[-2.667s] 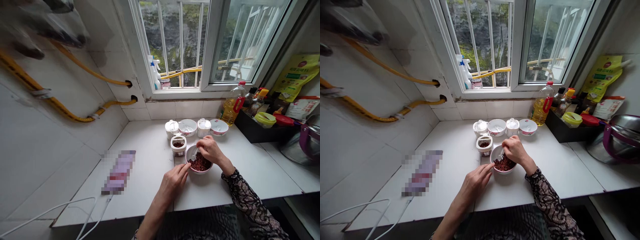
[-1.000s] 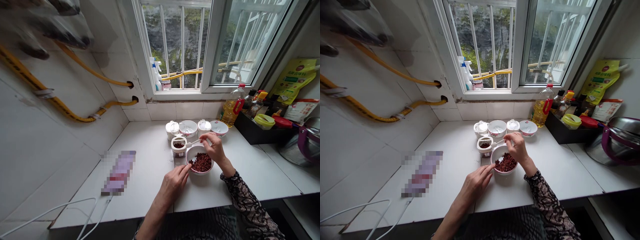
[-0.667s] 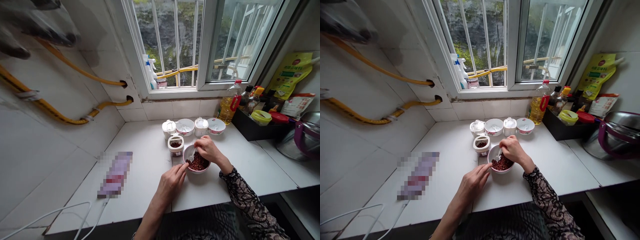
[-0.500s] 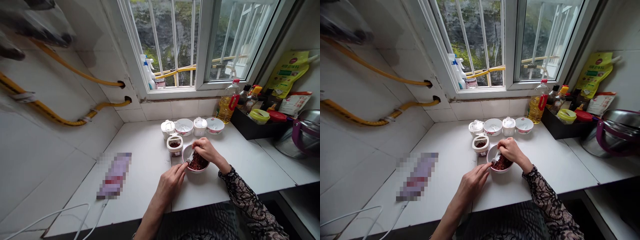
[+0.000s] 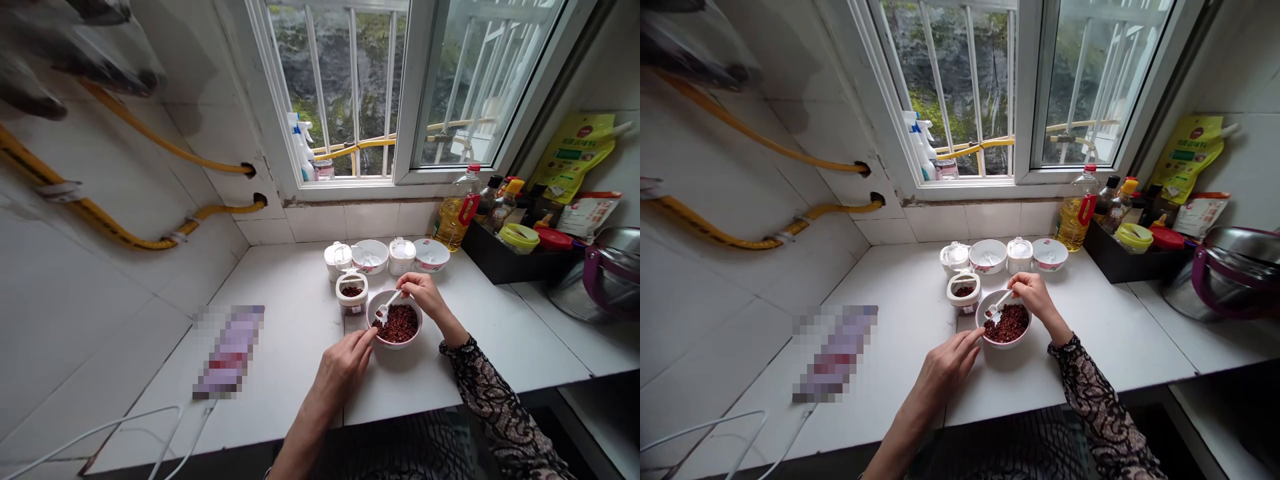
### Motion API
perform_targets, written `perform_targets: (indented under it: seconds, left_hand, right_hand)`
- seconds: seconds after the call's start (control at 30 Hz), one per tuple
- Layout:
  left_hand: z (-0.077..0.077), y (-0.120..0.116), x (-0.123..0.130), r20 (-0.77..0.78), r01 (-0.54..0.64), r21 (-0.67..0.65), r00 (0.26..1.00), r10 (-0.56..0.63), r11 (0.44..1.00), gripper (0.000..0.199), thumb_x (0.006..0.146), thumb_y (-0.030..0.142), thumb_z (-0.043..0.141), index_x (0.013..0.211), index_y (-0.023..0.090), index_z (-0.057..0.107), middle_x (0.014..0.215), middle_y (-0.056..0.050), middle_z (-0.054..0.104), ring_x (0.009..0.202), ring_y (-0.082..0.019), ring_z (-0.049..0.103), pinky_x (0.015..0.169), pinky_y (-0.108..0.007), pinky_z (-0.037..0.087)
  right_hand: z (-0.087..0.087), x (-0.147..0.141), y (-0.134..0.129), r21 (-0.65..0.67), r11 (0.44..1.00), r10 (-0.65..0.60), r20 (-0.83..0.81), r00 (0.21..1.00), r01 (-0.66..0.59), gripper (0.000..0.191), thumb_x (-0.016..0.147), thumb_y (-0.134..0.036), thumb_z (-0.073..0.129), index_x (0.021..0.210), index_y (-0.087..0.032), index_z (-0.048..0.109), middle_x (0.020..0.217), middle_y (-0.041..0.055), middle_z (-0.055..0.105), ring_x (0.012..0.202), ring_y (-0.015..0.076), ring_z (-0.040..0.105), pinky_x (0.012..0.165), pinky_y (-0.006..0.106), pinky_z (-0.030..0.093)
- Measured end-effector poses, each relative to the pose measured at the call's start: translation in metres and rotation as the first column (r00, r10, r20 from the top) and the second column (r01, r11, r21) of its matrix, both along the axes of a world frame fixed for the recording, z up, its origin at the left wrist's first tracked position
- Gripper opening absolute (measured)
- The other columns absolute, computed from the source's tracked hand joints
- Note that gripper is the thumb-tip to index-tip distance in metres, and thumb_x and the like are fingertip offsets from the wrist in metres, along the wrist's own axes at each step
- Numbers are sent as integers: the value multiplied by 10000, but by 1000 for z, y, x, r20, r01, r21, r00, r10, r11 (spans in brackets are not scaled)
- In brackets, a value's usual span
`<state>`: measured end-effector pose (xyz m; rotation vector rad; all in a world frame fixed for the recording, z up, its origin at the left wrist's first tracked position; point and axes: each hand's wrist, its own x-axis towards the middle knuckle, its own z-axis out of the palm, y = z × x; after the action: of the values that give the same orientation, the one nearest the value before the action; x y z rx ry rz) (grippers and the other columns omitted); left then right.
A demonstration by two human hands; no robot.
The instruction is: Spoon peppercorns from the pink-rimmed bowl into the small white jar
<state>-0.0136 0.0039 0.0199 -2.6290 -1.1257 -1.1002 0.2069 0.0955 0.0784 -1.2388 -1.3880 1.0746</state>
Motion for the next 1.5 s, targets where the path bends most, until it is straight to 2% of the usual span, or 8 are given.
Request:
perform_targets:
  seconds: [0.2, 0.33, 0.5, 0.6, 0.67, 0.8, 1.17, 1.5]
  left_hand:
    - [0, 0, 1, 3, -3, 6, 1000, 3, 1000, 349, 968, 122, 409, 1300, 178, 502, 1057, -91, 703, 891, -185, 704, 735, -273, 586]
    - [-1, -1, 1, 10, 1, 4, 1000, -2, 1000, 369, 968, 124, 404, 1320, 185, 495, 1060, -94, 708, 903, -183, 706, 750, -274, 589]
    - [0, -1, 2, -1, -4, -7, 1000, 4, 1000, 364, 978, 135, 391, 1322, 182, 501, 1048, -96, 710, 882, -186, 708, 737, -280, 589]
    - [-1, -1, 2, -8, -7, -7, 1000, 7, 1000, 352, 990, 143, 377, 1315, 180, 507, 1045, -95, 711, 878, -186, 707, 721, -278, 585]
    - [-1, -1, 2, -14, -7, -8, 1000, 7, 1000, 345, 995, 149, 377, 1314, 178, 504, 1051, -95, 709, 880, -186, 706, 718, -277, 583]
    - [-1, -1, 1, -14, -3, 3, 1000, 3, 1000, 344, 991, 141, 385, 1317, 173, 488, 1062, -98, 707, 893, -187, 704, 729, -280, 583]
    - [-2, -1, 1, -7, -4, -8, 1000, 4, 1000, 328, 993, 150, 398, 1306, 177, 493, 1055, -89, 703, 886, -182, 703, 722, -267, 576]
    - [-1, 0, 0, -9, 7, 1, 1000, -7, 1000, 322, 992, 147, 400, 1299, 168, 493, 1054, -89, 702, 893, -184, 703, 736, -277, 582]
  right_hand:
    - [1, -2, 4, 12, 999, -38, -40, 998, 39, 112, 597, -255, 566, 625, -185, 649, 507, -11, 610, 528, 142, 551, 604, 281, 472]
    - [6, -15, 2, 212, 970, -118, -20, 993, 120, 144, 732, -303, 566, 761, -189, 650, 663, 23, 672, 642, 174, 618, 680, 312, 498]
    - [13, -38, -11, 609, 792, -185, 315, 931, -48, 153, 911, -237, 501, 890, -217, 651, 816, 59, 718, 796, 217, 631, 865, 402, 451]
    - [15, -41, -17, 679, 679, -177, 519, 836, -277, 209, 928, -162, 454, 879, -227, 647, 825, 52, 722, 796, 216, 615, 932, 428, 395]
    - [17, -35, -17, 703, 660, -207, 510, 835, -266, 211, 930, -156, 449, 882, -228, 641, 806, 45, 714, 791, 216, 612, 918, 418, 395]
    - [17, -10, -12, 665, 737, -248, 429, 868, -118, 156, 892, -177, 491, 842, -224, 632, 699, 23, 675, 745, 222, 603, 855, 396, 413]
    - [-2, -9, -11, 374, 842, 75, 632, 771, -388, 229, 752, -77, 455, 715, -206, 640, 668, 4, 684, 680, 171, 586, 909, 378, 382]
    - [-1, 0, -5, 340, 933, -54, 462, 885, -121, 197, 720, -148, 460, 644, -204, 633, 534, -13, 614, 569, 155, 560, 689, 275, 435]
